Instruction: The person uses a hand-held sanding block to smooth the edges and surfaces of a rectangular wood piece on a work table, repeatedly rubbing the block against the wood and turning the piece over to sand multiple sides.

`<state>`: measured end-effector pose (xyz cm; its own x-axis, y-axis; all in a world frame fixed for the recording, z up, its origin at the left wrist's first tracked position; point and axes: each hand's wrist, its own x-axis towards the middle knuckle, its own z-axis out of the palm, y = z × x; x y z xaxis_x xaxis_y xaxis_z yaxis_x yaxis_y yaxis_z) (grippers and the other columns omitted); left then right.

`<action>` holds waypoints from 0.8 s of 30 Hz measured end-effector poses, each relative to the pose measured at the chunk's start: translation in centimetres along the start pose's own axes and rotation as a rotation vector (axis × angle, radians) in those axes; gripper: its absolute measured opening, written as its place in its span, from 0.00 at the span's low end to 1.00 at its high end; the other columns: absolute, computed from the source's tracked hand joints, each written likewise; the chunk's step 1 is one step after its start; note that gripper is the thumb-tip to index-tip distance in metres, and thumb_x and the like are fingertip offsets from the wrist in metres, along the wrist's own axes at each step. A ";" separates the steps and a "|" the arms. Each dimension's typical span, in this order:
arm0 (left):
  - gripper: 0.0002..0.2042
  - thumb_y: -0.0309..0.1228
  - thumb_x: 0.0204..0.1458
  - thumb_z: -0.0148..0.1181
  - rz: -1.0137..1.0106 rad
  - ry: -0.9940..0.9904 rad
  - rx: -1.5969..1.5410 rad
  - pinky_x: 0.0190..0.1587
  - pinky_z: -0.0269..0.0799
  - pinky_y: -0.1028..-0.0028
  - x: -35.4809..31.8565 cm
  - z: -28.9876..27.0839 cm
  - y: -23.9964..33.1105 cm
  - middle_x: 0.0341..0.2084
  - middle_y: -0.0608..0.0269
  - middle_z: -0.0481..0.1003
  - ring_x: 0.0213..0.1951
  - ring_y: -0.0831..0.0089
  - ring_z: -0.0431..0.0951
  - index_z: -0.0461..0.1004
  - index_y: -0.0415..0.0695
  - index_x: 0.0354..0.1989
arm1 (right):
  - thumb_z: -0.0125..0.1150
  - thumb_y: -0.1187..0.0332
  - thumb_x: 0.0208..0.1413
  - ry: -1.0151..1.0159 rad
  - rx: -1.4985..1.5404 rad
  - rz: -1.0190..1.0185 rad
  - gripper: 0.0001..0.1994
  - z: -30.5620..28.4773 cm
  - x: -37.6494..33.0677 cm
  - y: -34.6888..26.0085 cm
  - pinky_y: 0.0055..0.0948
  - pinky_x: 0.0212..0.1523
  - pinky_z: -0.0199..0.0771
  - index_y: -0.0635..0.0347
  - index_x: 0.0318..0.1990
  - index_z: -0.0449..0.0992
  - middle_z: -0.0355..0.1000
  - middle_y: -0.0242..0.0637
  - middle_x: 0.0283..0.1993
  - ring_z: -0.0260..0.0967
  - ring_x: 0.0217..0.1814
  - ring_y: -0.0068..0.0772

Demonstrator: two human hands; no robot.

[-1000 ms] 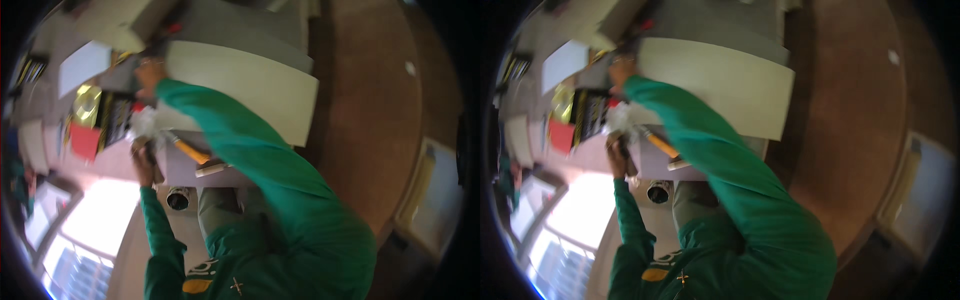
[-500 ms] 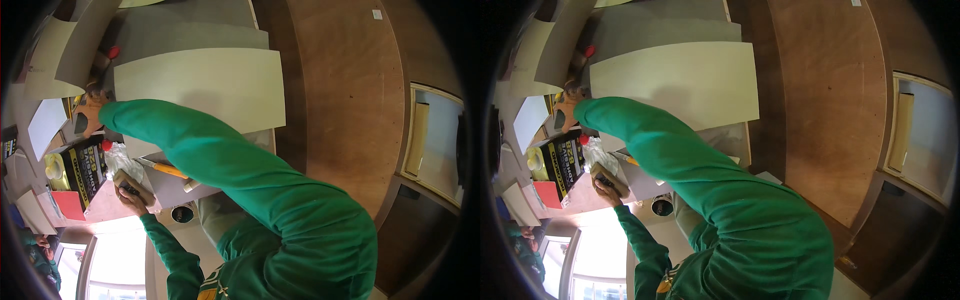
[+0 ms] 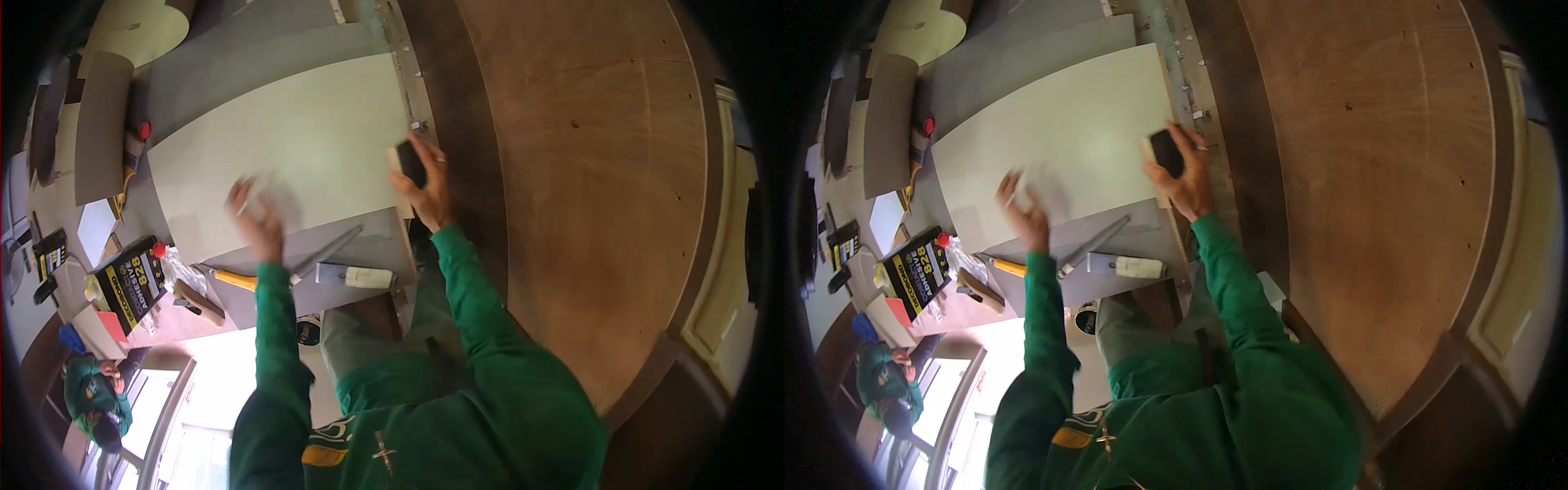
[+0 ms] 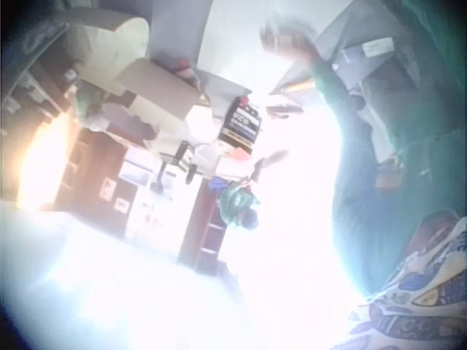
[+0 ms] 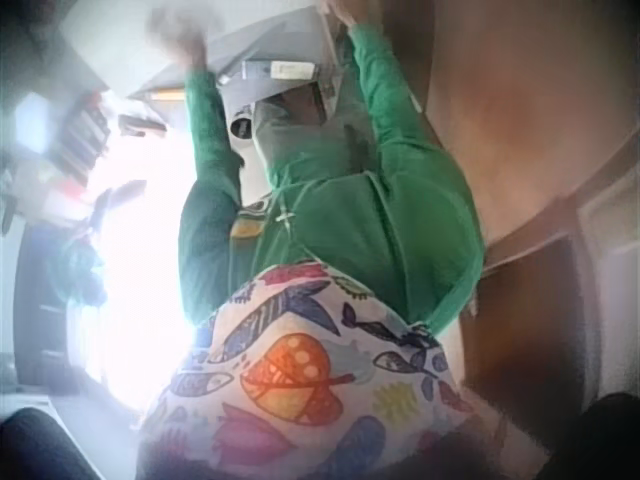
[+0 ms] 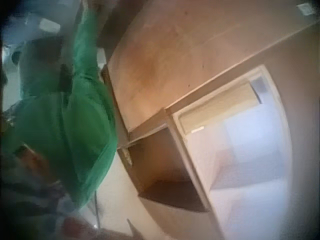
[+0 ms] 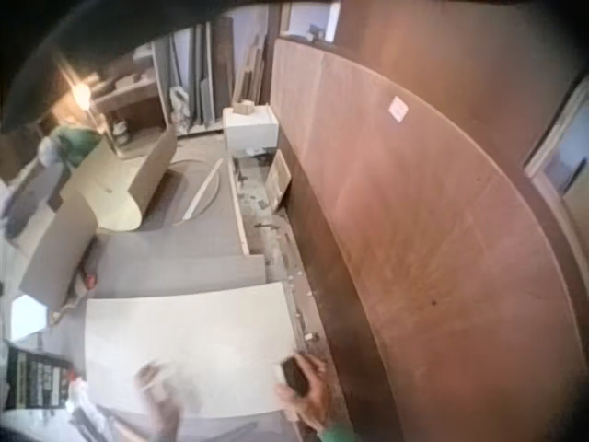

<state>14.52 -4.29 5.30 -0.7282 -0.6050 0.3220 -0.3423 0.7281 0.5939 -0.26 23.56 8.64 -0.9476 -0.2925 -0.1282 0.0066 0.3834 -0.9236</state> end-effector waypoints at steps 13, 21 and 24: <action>0.14 0.39 0.66 0.50 0.260 -0.295 0.292 0.58 0.64 0.51 15.9 23.8 10.8 0.46 0.56 0.76 0.53 0.51 0.71 0.79 0.45 0.46 | 0.73 0.49 0.45 0.008 -0.118 -0.091 0.42 -1.4 -0.3 9.0 0.63 0.70 0.52 0.42 0.71 0.69 0.49 0.60 0.76 0.51 0.74 0.68; 0.11 0.37 0.65 0.52 0.324 -0.266 0.203 0.52 0.66 0.52 15.9 25.0 11.5 0.41 0.56 0.76 0.48 0.51 0.72 0.78 0.44 0.41 | 0.69 0.44 0.51 0.046 -0.033 -0.240 0.41 1.3 22.0 7.7 0.57 0.74 0.52 0.40 0.73 0.67 0.48 0.63 0.78 0.51 0.77 0.65; 0.11 0.37 0.65 0.52 0.310 -0.275 0.245 0.53 0.66 0.52 16.4 24.2 10.2 0.42 0.55 0.76 0.48 0.51 0.72 0.78 0.44 0.42 | 0.70 0.49 0.49 -0.034 -0.029 -0.107 0.41 0.2 6.4 11.0 0.58 0.74 0.52 0.48 0.72 0.68 0.48 0.65 0.77 0.51 0.77 0.67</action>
<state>-15.30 1.04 -1.21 -0.9368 -0.2639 0.2298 -0.1901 0.9351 0.2991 -6.15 25.77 -2.42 -0.9310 -0.3625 -0.0424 -0.1036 0.3738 -0.9217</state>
